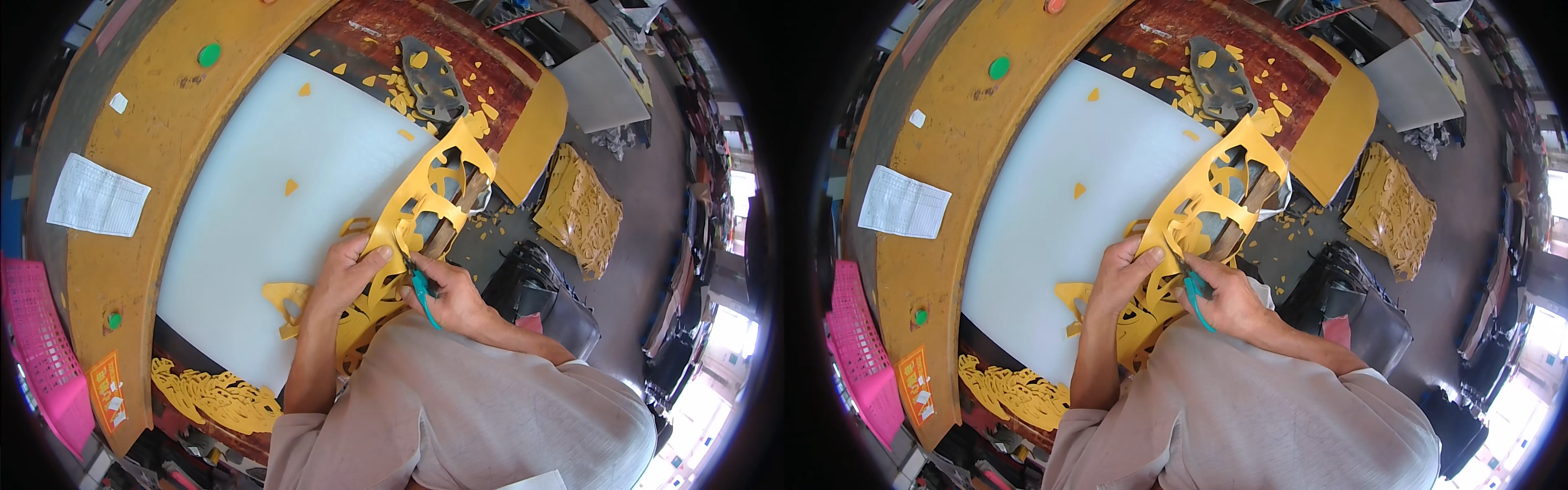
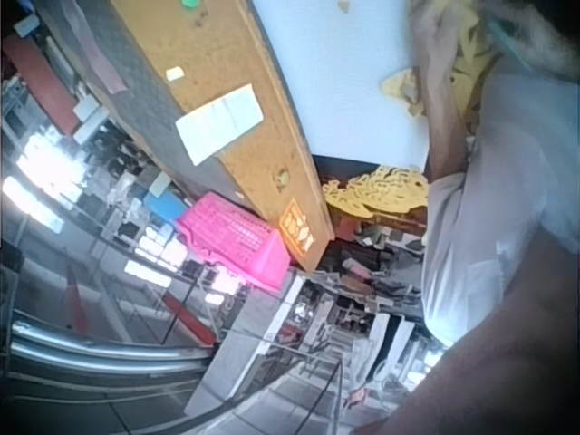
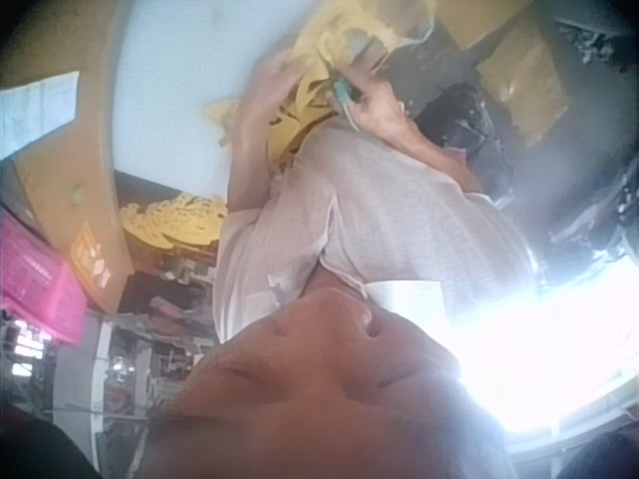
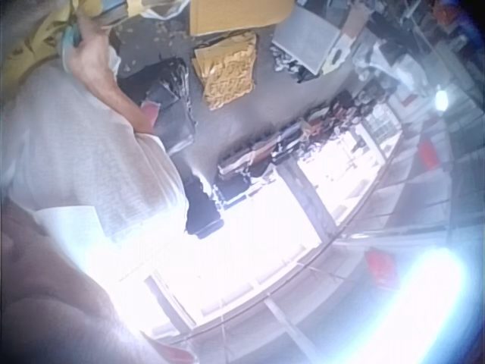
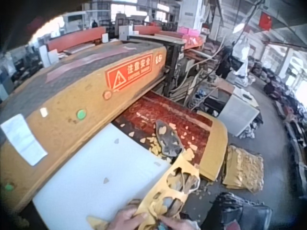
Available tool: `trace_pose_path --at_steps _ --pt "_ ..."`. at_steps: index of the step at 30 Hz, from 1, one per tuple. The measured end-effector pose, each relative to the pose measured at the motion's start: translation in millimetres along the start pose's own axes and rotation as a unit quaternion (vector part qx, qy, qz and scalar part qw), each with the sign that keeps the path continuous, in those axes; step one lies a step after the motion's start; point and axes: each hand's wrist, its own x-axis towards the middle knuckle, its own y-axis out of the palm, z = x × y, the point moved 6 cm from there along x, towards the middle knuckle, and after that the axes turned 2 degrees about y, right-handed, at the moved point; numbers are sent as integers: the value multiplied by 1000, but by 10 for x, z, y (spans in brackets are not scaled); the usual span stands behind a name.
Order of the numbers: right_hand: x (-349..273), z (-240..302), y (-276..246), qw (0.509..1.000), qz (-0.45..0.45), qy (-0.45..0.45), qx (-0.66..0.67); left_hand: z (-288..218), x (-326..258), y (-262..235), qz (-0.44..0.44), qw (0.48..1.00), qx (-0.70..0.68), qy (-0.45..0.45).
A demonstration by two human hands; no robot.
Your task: The person trims the edges of a yellow plastic cutout using scissors. They rotate the piece and make small cuts to refine the shape, then place the trimmed piece on the table.
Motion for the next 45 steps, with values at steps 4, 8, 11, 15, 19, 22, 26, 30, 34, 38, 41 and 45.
trace_pose_path --at_steps 4,8,11,15,19,22,26,30,34,38,41,45 --pt "10 16 8 1000 0 -4 -2 35 -1 -12 2 1000 -7 3" --pt "6 18 15 999 11 22 38 66 -2 -19 10 1000 13 3" --pt "8 9 26 997 27 50 48 76 -4 -24 10 1000 27 1" --pt "10 1 35 993 29 71 87 75 -6 -13 7 1000 13 -3" --pt "10 -31 59 987 47 98 116 92 -8 -4 15 999 30 -18" --pt "15 -28 78 982 57 102 147 107 -13 -12 20 999 40 -22" --pt "20 -8 100 974 46 118 186 122 -19 -7 18 999 27 -20" --pt "26 4 115 956 72 167 233 89 -13 9 12 998 61 -8" --pt "17 22 129 927 106 215 288 70 -60 8 12 996 71 -49" --pt "34 32 147 913 103 229 322 12 -64 43 17 999 41 -23" --pt "63 35 158 898 105 230 360 45 -75 28 28 996 72 -44" --pt "52 4 142 901 104 249 339 90 -96 8 29 997 63 -32"
